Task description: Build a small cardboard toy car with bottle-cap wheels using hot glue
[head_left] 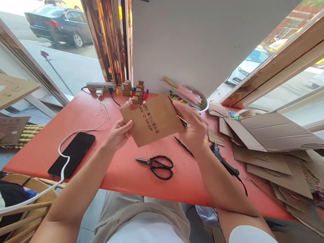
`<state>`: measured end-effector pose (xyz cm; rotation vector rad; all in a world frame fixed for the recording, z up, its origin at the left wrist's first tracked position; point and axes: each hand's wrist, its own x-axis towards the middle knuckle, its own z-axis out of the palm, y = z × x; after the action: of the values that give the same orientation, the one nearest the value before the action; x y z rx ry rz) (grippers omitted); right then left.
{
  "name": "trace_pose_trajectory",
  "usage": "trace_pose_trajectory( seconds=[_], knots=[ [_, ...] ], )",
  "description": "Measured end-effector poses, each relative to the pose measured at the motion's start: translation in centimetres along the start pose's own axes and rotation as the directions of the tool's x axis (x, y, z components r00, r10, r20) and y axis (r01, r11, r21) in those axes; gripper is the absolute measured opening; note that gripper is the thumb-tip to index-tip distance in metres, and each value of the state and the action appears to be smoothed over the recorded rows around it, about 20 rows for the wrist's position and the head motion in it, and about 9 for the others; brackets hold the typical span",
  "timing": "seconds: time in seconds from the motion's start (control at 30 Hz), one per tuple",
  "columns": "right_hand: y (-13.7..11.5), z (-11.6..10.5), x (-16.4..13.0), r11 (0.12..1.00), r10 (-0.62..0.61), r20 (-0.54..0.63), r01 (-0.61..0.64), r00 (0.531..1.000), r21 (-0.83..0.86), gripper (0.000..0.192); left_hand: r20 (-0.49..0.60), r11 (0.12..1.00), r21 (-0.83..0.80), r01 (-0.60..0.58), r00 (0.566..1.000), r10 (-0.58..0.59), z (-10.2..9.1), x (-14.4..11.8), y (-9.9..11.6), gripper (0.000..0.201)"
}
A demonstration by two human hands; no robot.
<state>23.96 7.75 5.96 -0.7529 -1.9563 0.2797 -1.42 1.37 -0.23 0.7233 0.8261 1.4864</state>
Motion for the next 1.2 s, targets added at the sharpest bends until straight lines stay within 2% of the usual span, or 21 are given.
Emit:
trace_pose_trajectory(
  seconds=[0.1,0.2,0.3,0.37,0.43,0.6,0.73,0.97,1.2],
  knots=[
    [-0.4,0.7,0.9,0.977,0.194,-0.027,-0.191,0.981,0.094,0.052,-0.093,0.997,-0.014,-0.071,0.993,0.069,-0.3,0.4,-0.2,0.040],
    [-0.4,1.4,1.4,0.912,0.305,0.099,-0.321,0.947,0.257,0.065,-0.165,0.992,-0.006,-0.126,0.978,0.124,-0.2,0.5,-0.4,0.039],
    [-0.5,2.3,1.5,0.800,0.326,0.297,-0.429,0.898,0.420,0.058,-0.199,0.988,-0.005,-0.155,0.968,0.151,0.1,0.4,-0.5,0.040],
    [-0.7,2.8,1.4,0.749,0.336,0.341,-0.469,0.878,0.469,0.040,-0.194,0.987,-0.009,-0.162,0.968,0.158,0.4,0.2,-0.6,0.044],
    [-1.1,3.1,1.3,0.726,0.374,0.330,-0.495,0.867,0.478,0.028,-0.191,0.985,-0.011,-0.175,0.967,0.169,0.7,0.1,-0.6,0.049],
    [-1.2,3.2,1.7,0.714,0.442,0.335,-0.553,0.832,0.429,0.044,-0.214,0.980,0.017,-0.199,0.956,0.198,1.2,-0.1,-0.8,0.055],
    [-1.0,3.3,2.4,0.701,0.437,0.357,-0.561,0.826,0.440,0.043,-0.223,0.976,0.024,-0.215,0.951,0.215,1.1,0.1,-1.0,0.056],
    [-1.3,3.8,3.7,0.705,0.420,0.390,-0.565,0.819,0.429,0.045,-0.317,0.936,0.115,-0.331,0.881,0.351,0.3,0.2,-1.0,0.057],
    [-1.9,4.2,4.6,0.731,0.419,0.399,-0.564,0.816,0.385,0.044,-0.359,0.907,0.146,-0.396,0.833,0.422,0.8,0.2,-0.6,0.057]
  ],
)
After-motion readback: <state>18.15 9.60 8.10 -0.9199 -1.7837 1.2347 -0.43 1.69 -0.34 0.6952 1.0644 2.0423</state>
